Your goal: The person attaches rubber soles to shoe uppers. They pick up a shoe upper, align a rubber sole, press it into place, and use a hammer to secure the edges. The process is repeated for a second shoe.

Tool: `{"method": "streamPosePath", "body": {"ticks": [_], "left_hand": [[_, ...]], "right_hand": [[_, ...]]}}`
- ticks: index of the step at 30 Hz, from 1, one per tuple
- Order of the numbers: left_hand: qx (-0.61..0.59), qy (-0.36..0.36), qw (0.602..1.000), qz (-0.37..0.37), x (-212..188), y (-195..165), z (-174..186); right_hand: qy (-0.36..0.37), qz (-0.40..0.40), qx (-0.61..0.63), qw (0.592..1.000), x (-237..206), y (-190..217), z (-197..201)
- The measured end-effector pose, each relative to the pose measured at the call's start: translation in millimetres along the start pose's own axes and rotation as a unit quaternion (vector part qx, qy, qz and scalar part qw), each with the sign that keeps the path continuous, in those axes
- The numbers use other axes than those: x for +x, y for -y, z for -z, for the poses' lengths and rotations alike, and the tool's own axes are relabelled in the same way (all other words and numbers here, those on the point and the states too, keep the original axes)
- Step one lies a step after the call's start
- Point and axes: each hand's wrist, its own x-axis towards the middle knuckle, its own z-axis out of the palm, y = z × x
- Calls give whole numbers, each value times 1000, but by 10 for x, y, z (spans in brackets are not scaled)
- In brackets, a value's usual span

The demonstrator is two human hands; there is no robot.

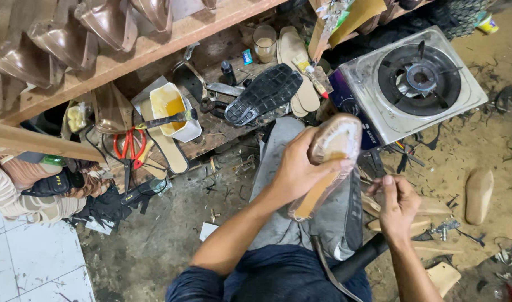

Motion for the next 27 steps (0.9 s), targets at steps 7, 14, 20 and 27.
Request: {"method": "streamPosePath", "body": {"ticks": [7,14,20,27], "left_hand": [[325,-211,917,-91,620,661,654],[596,-118,794,-29,1083,1262,1267],[604,-105,786,-81,1135,1200,1353],[302,-145,934,-126,684,467,1061]], "right_hand": [[108,11,-53,993,84,138,-579],[115,-7,-72,991,54,195,-614],[138,-18,-90,986,191,275,-617],[152,14,-27,988,407,789,-772]]}}
